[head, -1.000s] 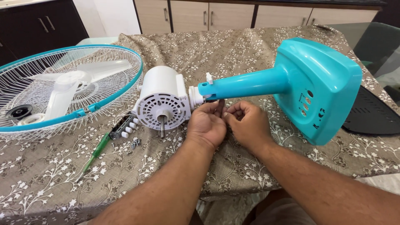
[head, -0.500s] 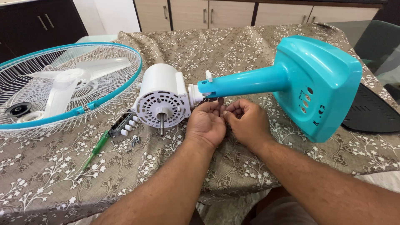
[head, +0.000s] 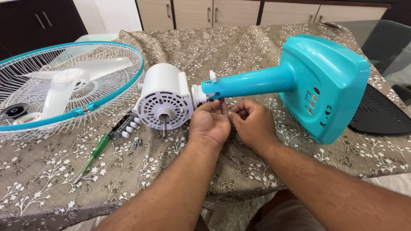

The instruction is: The person assembles an electric fan by attaching the motor to the neck, securing it with screws, and installing the control switch inside the base. The person uses a screwdriver to tighten screws and aligns components by hand.

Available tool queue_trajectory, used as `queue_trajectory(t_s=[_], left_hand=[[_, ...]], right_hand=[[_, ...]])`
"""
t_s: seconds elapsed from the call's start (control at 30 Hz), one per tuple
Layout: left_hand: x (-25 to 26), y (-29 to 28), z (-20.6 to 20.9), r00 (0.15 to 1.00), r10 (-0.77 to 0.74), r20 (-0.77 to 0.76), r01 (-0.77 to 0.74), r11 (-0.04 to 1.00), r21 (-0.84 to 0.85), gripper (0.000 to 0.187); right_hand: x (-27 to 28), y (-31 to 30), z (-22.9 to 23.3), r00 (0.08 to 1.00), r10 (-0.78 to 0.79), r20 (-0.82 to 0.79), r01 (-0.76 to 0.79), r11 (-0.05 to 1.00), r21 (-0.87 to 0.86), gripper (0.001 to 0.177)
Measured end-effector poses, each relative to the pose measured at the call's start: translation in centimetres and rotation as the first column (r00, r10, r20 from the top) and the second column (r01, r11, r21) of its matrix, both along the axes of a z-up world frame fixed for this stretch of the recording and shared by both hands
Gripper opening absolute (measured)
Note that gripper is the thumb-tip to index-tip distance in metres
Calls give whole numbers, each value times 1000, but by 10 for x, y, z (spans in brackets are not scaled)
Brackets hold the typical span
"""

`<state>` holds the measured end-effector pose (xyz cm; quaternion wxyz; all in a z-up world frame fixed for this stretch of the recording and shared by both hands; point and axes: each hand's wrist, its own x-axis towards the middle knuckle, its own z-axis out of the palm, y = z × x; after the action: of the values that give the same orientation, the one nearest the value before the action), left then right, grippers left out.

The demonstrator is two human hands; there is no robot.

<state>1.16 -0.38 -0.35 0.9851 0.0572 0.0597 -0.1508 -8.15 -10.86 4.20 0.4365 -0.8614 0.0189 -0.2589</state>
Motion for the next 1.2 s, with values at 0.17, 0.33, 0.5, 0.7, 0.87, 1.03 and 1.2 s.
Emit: queue_trajectory(t_s=[0.17, 0.33, 0.5, 0.7, 0.87, 1.03, 1.2], left_hand=[[-8, 3, -1, 999, -9, -33, 9, 1000, -7, 25], [-18, 8, -3, 997, -17, -71, 16, 1000, -4, 22], [-28, 19, -3, 999, -48, 8, 48, 998, 30, 28], [-37, 27, -2, 985, -120, 125, 111, 991, 81, 33], [-39, 30, 0, 944, -204, 259, 212, 977, -1, 36], [-38, 26, -2, 941, -209, 266, 228, 973, -42, 35], [-31, 22, -7, 977, -181, 111, 183, 983, -14, 35]], right_hand=[[0, 0, -1, 1000, -2, 4, 2, 1000, -9, 12], [1, 0, -3, 1000, -13, 10, 13, 999, -29, 12], [3, -2, -7, 999, 24, 42, -25, 999, 26, 12], [-4, 5, -2, 989, 14, 149, -29, 994, 104, 13], [-23, 41, 29, 919, 50, 390, -10, 995, -104, 23], [-39, 128, 60, 876, 454, 166, -413, 881, -231, 34], [-48, 198, 57, 612, 689, -389, -789, 490, -371, 64]])
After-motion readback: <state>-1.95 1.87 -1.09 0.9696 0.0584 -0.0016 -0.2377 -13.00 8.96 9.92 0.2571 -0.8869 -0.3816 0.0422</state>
